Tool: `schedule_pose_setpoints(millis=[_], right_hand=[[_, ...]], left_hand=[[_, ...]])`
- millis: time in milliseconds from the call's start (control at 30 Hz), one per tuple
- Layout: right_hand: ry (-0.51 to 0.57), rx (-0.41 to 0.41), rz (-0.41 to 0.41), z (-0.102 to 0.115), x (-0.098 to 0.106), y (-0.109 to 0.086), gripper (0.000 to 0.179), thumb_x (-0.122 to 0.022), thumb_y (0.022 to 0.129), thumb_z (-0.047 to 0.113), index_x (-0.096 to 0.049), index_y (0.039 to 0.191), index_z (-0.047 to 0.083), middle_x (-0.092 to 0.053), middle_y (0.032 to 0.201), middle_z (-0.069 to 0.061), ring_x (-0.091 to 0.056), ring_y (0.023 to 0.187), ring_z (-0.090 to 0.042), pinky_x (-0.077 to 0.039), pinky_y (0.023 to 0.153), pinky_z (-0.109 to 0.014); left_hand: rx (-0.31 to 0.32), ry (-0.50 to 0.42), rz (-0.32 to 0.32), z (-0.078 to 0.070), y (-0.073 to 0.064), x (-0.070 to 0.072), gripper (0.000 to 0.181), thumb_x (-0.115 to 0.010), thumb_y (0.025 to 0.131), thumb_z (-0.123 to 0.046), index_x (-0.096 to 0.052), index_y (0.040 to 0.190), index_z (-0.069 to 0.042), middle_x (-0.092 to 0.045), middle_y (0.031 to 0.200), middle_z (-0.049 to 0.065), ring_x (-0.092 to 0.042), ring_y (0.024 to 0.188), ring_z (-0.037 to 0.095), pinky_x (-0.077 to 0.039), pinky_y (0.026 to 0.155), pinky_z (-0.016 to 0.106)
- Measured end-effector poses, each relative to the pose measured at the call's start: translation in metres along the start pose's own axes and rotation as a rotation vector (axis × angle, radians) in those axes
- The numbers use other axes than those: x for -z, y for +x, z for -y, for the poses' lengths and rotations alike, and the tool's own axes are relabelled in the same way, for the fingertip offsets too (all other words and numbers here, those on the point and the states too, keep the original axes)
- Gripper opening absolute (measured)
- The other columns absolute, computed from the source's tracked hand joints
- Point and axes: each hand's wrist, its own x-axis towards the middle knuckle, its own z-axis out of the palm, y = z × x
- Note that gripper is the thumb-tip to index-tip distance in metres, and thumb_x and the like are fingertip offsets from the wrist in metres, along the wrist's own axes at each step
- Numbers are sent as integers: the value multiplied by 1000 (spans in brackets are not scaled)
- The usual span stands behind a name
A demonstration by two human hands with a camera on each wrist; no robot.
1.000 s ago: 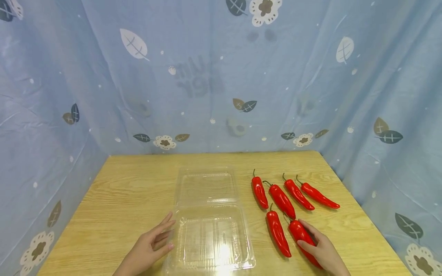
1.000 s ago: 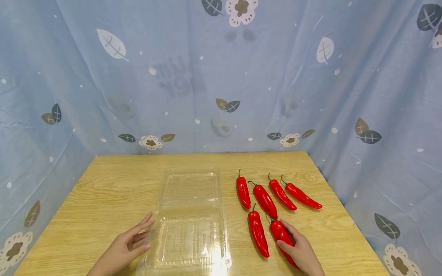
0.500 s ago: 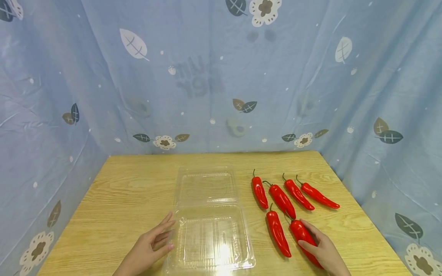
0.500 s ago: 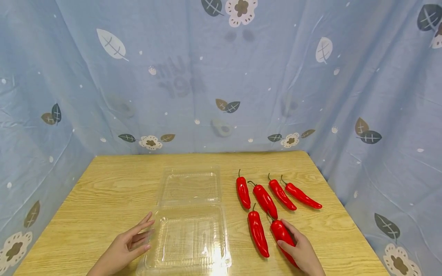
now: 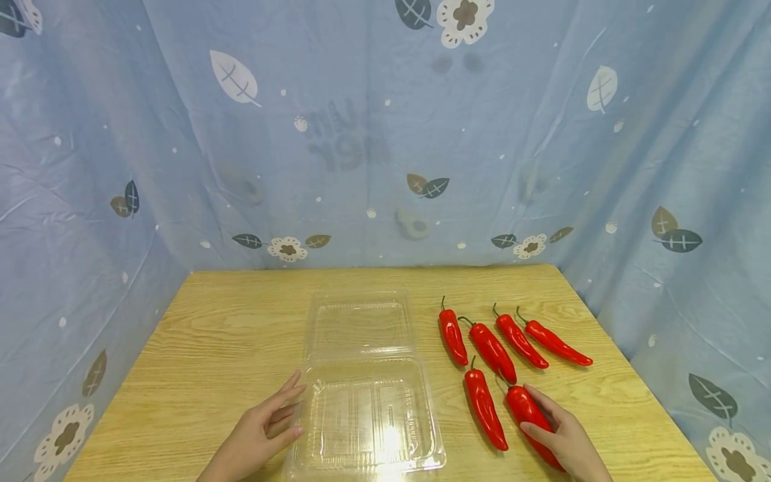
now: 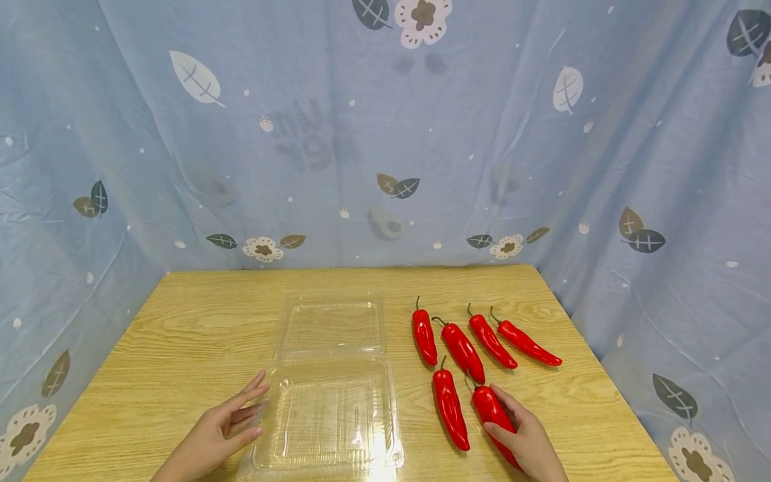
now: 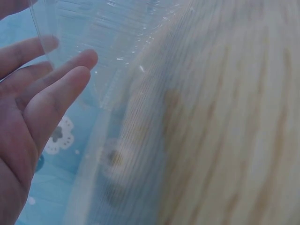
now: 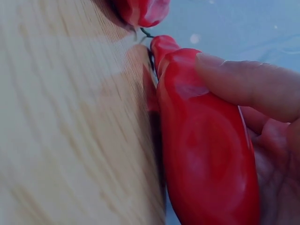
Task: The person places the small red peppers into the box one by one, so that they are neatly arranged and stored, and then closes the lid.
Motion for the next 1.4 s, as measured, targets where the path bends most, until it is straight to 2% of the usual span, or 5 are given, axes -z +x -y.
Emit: schedule_pose_setpoints(millis=[567,700,867,1200,1400], right_hand=[[64,12,-17,5,-1,-4,76,-71,85,31,-32,148,12,-35,150,-16,-40,130,-28,-45,86,-9],[81,16,-25,6,-2,-4,76,-70,85,31,-32,149,14,-35,151,-15,-45,120,-4,-44,87,-8],[115,39,-35,6,-3,-3,76,-70,86,31,-32,149,14,-34,151,-15,-37,102,22,-42,87,-7],[196,58,-49,10,-5,-3,74,-70,87,25,-32,148,10,-34,150,-17,-43,100,20,-46,85,-7],[178,28,-45,12,-5,-4,75,-70,86,28,-31,148,12,-34,151,-16,-43,101,18,-45,86,-7]], left_hand=[[-4,5,-5,0,0,-1,56,-64,90,-10,-40,140,3,-20,151,30,-49,117,38,-55,89,31],[-2,6,-4,-1,0,-2,57,-64,90,-10,-39,140,3,-19,151,30,-49,116,39,-55,89,32],[16,-8,1,-2,-1,-1,57,-64,91,-11,-39,140,2,-18,151,29,-49,116,39,-55,89,32],[41,-45,17,-2,0,0,57,-63,91,-10,-37,141,2,-17,152,29,-49,117,39,-54,91,30],[36,-34,16,-2,0,0,57,-63,91,-10,-37,141,3,-17,151,30,-48,117,43,-55,90,33]])
